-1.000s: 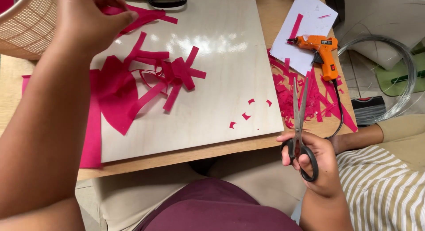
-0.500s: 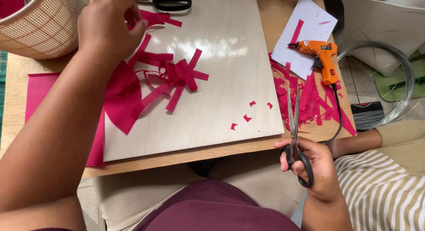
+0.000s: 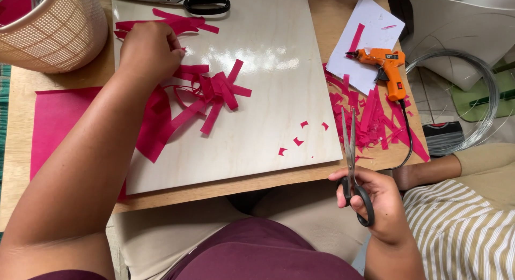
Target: The person uses scissors to cut a long strip of pink paper into small, uniform pieces. They hold the paper strip with one hand and repeatedly snip off small segments, dropping the cut pieces onto the table surface.
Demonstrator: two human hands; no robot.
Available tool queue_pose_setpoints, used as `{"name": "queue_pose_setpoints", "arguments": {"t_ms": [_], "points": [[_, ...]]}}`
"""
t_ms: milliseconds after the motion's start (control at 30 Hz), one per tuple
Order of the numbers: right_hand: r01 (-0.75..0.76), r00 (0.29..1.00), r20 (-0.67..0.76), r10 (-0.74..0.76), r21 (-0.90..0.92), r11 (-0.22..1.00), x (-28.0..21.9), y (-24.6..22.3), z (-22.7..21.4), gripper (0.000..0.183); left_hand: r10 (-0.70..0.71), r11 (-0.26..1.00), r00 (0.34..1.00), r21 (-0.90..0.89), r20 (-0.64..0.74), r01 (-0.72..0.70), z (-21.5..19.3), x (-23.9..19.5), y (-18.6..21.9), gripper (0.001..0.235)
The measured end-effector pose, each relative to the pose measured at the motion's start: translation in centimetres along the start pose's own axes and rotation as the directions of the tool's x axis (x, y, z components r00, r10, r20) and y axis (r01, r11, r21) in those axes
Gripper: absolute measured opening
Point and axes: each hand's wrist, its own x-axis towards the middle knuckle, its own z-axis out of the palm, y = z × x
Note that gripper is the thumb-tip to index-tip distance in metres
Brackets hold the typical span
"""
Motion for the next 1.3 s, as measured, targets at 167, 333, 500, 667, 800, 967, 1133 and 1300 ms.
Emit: {"name": "queue_pose_setpoints", "arguments": {"t_ms": [167, 333, 500, 667, 800, 967, 1133, 1300], "points": [[-0.005, 1.0, -0.004, 0.005, 0.013, 1.0, -0.2, 0.2, 0.0, 0.068, 0.119, 0.984, 0.985, -0.119, -0.128, -0.134, -2.0, -2.2, 1.3, 0.005], [0.007, 1.0, -0.01, -0.007, 0.002, 1.0, 0.0, -0.3, 0.5, 0.069, 0.283, 0.874, 0.876, -0.272, -0.39, -0.403, -7.1, -5.5, 4.3, 0.019], [0.027, 1.0, -0.007, -0.027, -0.041, 0.999, 0.5, -1.9, 1.4, 0.07, 0.284, 0.526, 0.869, -0.692, -0.405, -0.495, -11.0, -9.7, 9.3, 0.017], [0.047, 0.999, -0.015, -0.046, 0.006, 0.999, 0.9, -3.4, 3.2, 0.081, 0.32, 0.353, 0.857, -0.788, -0.405, -0.504, -10.5, -14.3, 14.0, 0.013], [0.075, 0.997, -0.001, -0.076, 0.059, 0.995, 1.3, -5.5, 5.0, 0.085, 0.363, 0.297, 0.886, -0.865, -0.289, -0.404, -10.0, -17.8, 16.8, 0.017], [0.081, 0.997, 0.006, -0.082, 0.039, 0.996, 1.4, -7.0, 6.4, 0.082, 0.29, 0.195, 0.945, -0.958, -0.148, -0.21, -9.3, -19.7, 18.2, 0.036], [0.094, 0.995, 0.035, -0.096, 0.069, 0.993, 1.1, -7.1, 6.8, 0.079, 0.295, 0.161, 0.952, -0.978, -0.083, -0.135, -9.0, -20.4, 18.7, 0.036], [0.107, 0.994, 0.037, -0.107, 0.015, 0.994, 0.9, -6.9, 6.7, 0.074, 0.325, 0.185, 0.941, -0.969, -0.094, -0.161, -8.9, -20.8, 19.0, 0.032]]}}
